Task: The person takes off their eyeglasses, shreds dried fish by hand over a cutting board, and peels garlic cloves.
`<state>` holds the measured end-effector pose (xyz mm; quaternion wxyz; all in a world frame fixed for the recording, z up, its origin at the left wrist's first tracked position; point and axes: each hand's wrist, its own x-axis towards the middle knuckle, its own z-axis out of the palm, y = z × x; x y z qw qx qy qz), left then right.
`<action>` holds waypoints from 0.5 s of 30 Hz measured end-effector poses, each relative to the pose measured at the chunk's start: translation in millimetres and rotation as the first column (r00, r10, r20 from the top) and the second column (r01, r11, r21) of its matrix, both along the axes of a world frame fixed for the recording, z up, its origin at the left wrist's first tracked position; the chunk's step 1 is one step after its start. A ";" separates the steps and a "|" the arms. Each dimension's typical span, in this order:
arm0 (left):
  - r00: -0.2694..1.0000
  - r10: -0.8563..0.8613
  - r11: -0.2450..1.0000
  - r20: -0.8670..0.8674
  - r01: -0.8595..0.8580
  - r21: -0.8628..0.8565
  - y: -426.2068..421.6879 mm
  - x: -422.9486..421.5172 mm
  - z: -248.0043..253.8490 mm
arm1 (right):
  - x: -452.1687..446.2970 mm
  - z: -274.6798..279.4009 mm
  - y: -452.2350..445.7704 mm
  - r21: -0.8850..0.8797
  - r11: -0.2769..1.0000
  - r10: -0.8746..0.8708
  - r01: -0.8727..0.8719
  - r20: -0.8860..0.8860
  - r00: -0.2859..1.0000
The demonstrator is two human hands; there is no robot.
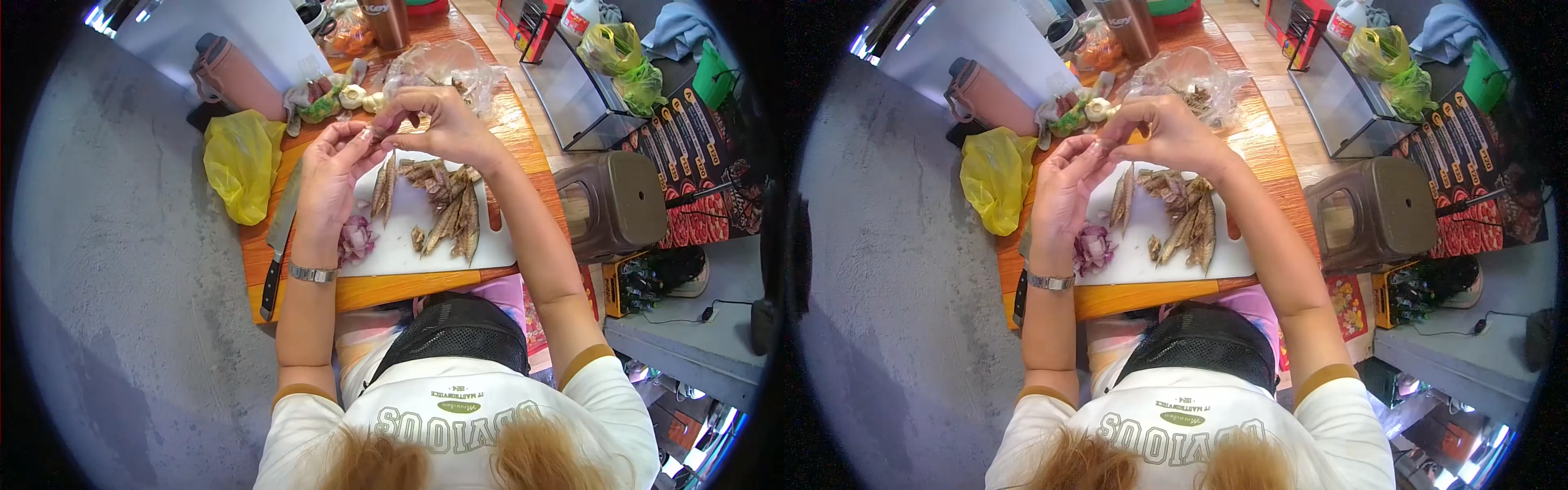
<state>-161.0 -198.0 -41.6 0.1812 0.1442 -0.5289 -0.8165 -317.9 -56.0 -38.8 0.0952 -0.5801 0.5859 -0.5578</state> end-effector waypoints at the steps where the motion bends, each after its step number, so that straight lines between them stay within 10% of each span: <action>1: 1.000 0.010 1.000 -0.005 -0.010 -0.023 0.6 -0.2 0.7 | 0.9 -0.5 -0.2 0.000 1.000 0.002 -0.002 0.000 1.000; 15: 0.991 0.054 0.991 -0.120 -0.038 0.130 4.4 -1.4 1.9 | 10.8 5.5 -0.7 -0.078 0.984 -0.171 0.160 -0.169 0.971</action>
